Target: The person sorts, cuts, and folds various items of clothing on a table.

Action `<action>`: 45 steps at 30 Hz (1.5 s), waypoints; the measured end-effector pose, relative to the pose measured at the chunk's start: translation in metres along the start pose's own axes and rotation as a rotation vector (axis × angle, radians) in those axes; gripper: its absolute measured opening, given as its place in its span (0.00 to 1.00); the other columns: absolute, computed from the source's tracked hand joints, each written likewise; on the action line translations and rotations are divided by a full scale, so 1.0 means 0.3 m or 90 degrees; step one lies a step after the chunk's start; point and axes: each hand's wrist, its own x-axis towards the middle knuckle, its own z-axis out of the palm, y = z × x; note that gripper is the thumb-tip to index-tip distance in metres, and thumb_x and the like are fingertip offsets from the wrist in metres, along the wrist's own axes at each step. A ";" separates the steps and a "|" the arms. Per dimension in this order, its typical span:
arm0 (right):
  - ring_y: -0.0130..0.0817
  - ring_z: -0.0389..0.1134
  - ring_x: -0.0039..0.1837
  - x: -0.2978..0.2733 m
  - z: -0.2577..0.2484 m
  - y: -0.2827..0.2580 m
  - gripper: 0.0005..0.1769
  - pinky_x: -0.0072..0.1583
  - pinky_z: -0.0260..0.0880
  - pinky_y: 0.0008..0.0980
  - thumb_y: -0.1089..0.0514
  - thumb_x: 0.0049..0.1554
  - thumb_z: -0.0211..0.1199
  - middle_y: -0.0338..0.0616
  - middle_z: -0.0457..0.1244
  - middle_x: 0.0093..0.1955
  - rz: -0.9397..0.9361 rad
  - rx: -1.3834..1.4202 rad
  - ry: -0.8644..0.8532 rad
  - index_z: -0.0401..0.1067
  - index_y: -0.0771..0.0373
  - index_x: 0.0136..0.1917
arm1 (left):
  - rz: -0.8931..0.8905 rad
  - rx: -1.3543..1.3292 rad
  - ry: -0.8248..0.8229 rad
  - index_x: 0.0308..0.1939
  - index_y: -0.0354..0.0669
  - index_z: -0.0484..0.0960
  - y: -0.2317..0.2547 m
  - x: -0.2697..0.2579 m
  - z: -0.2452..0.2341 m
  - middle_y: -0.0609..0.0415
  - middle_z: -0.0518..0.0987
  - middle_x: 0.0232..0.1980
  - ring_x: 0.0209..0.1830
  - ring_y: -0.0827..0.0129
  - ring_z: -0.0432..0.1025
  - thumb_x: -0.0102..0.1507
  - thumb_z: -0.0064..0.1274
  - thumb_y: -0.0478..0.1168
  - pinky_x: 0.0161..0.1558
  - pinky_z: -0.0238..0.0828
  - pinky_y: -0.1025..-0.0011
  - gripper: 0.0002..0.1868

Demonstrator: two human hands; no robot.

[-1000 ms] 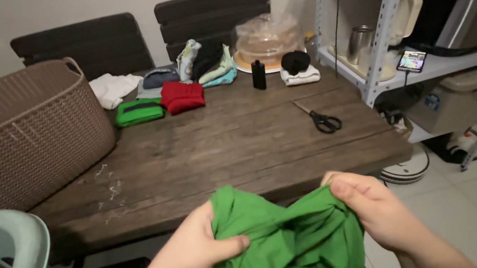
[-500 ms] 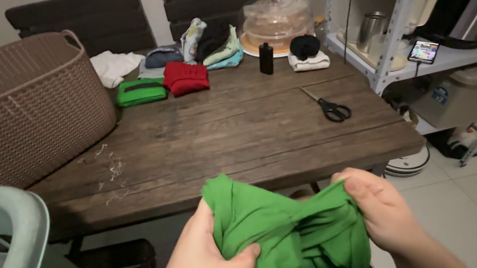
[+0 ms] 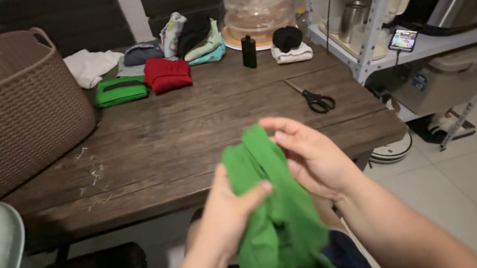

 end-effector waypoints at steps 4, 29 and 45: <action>0.35 0.66 0.67 0.008 -0.040 0.043 0.32 0.67 0.63 0.38 0.55 0.59 0.61 0.46 0.64 0.68 -0.093 -0.058 0.038 0.59 0.63 0.74 | 0.034 -0.149 0.067 0.60 0.37 0.72 0.057 0.075 -0.042 0.47 0.81 0.53 0.49 0.59 0.78 0.59 0.55 0.31 0.49 0.79 0.61 0.24; 0.46 0.67 0.67 -0.054 -0.253 0.205 0.25 0.69 0.66 0.46 0.61 0.62 0.55 0.57 0.64 0.67 0.165 0.197 -0.008 0.63 0.74 0.70 | 0.066 0.306 0.083 0.51 0.37 0.85 -0.146 0.154 -0.194 0.53 0.78 0.40 0.36 0.76 0.70 0.63 0.62 0.39 0.41 0.70 0.76 0.14; 0.43 0.70 0.62 -0.105 -0.245 0.274 0.25 0.64 0.70 0.42 0.65 0.63 0.46 0.57 0.67 0.63 0.051 0.130 0.143 0.61 0.74 0.72 | -0.032 -0.165 0.126 0.44 0.39 0.77 -0.265 0.142 -0.144 0.51 0.82 0.44 0.41 0.70 0.77 0.66 0.50 0.35 0.44 0.77 0.69 0.04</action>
